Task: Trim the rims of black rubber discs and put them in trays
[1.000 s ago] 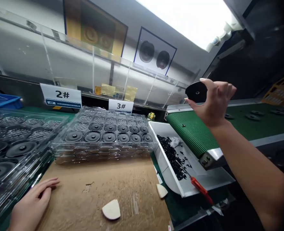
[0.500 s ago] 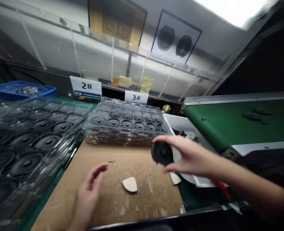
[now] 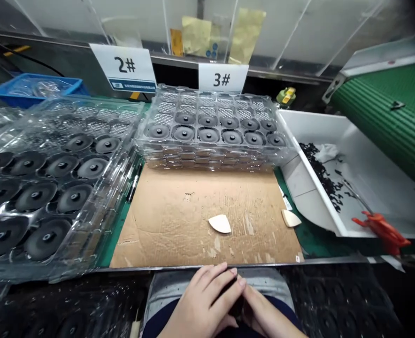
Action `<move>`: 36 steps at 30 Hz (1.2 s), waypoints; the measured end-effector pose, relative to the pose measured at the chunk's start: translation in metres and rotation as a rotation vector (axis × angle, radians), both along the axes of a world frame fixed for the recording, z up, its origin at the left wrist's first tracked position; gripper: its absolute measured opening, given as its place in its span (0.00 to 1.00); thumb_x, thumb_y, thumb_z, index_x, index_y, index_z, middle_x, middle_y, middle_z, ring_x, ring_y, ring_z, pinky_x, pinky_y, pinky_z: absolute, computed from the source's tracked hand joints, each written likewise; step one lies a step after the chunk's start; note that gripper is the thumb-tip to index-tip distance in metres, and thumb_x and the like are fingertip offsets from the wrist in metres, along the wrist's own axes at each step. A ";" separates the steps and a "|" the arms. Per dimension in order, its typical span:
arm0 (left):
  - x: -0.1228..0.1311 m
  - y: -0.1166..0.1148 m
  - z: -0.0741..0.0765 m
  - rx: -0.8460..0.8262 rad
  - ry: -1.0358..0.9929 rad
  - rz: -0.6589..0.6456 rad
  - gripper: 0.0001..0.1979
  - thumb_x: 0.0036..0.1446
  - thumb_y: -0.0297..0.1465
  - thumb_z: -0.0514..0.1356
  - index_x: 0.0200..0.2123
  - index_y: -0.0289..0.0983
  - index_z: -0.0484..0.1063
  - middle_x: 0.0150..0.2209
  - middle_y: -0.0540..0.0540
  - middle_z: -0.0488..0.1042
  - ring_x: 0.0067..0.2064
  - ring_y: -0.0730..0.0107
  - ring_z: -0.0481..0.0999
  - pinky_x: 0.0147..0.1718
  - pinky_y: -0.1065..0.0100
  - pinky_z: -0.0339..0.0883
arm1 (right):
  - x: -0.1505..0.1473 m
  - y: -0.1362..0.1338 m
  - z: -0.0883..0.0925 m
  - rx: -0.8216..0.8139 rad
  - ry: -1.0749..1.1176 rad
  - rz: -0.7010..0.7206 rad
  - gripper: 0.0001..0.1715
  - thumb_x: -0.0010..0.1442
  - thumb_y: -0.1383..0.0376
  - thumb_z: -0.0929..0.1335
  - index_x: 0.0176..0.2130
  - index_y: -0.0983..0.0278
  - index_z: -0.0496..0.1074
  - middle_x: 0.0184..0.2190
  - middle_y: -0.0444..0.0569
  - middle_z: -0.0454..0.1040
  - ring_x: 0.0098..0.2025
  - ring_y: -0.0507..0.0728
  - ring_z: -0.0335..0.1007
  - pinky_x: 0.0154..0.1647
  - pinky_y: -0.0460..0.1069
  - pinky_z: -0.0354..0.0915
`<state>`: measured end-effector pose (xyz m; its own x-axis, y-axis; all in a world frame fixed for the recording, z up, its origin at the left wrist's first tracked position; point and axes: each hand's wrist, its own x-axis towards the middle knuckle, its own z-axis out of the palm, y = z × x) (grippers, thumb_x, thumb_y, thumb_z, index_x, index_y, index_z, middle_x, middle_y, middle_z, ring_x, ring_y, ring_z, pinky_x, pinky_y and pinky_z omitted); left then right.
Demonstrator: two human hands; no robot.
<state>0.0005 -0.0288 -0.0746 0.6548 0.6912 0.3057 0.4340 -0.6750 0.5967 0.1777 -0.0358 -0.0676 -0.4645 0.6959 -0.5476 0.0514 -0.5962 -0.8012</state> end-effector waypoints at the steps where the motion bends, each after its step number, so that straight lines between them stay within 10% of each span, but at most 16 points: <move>1: -0.001 0.000 0.001 -0.028 0.003 0.009 0.36 0.54 0.35 0.57 0.62 0.39 0.44 0.53 0.36 0.68 0.56 0.52 0.65 0.50 0.54 0.63 | 0.000 0.002 0.002 0.022 -0.056 0.024 0.37 0.56 0.39 0.54 0.48 0.60 0.70 0.47 0.53 0.71 0.53 0.61 0.63 0.55 0.58 0.57; 8: 0.002 0.001 0.009 -0.415 -0.361 0.331 0.35 0.48 0.26 0.63 0.58 0.48 0.56 0.56 0.44 0.65 0.58 0.58 0.63 0.56 0.59 0.57 | 0.005 0.049 0.028 0.437 -0.310 0.235 0.29 0.63 0.49 0.53 0.50 0.62 0.68 0.42 0.51 0.74 0.44 0.59 0.69 0.48 0.55 0.64; 11: 0.000 0.005 0.013 -0.938 -0.911 0.611 0.28 0.50 0.32 0.61 0.54 0.49 0.60 0.56 0.45 0.65 0.56 0.57 0.64 0.56 0.56 0.57 | 0.003 0.069 0.012 0.818 -0.712 0.146 0.25 0.61 0.55 0.60 0.55 0.61 0.63 0.48 0.56 0.67 0.48 0.62 0.64 0.48 0.59 0.62; 15: -0.007 0.013 0.019 -1.379 -1.517 0.619 0.21 0.56 0.40 0.53 0.54 0.48 0.60 0.56 0.45 0.65 0.56 0.52 0.64 0.54 0.52 0.59 | 0.000 0.094 -0.023 1.024 -0.846 0.157 0.21 0.60 0.64 0.61 0.53 0.62 0.65 0.48 0.58 0.64 0.47 0.63 0.62 0.46 0.61 0.63; 28: -0.004 0.018 0.025 -1.326 -1.551 0.623 0.26 0.49 0.38 0.62 0.52 0.41 0.64 0.54 0.42 0.68 0.56 0.55 0.65 0.58 0.57 0.53 | -0.015 0.070 -0.005 0.953 -0.512 0.179 0.16 0.61 0.69 0.60 0.46 0.60 0.69 0.30 0.47 0.71 0.32 0.53 0.68 0.33 0.48 0.66; 33: 0.005 0.024 0.029 -1.307 -1.443 0.612 0.31 0.43 0.40 0.64 0.53 0.43 0.64 0.52 0.44 0.70 0.54 0.56 0.67 0.53 0.61 0.62 | -0.018 0.082 0.055 1.009 -0.508 -0.039 0.17 0.62 0.67 0.60 0.51 0.59 0.63 0.45 0.48 0.70 0.45 0.55 0.65 0.44 0.51 0.63; 36: 0.009 0.024 0.035 -1.352 -1.395 0.591 0.29 0.44 0.38 0.65 0.51 0.43 0.66 0.48 0.46 0.73 0.52 0.59 0.70 0.51 0.63 0.64 | -0.028 0.073 0.084 1.175 -0.363 0.073 0.19 0.61 0.70 0.60 0.52 0.64 0.62 0.41 0.50 0.72 0.40 0.55 0.66 0.43 0.51 0.62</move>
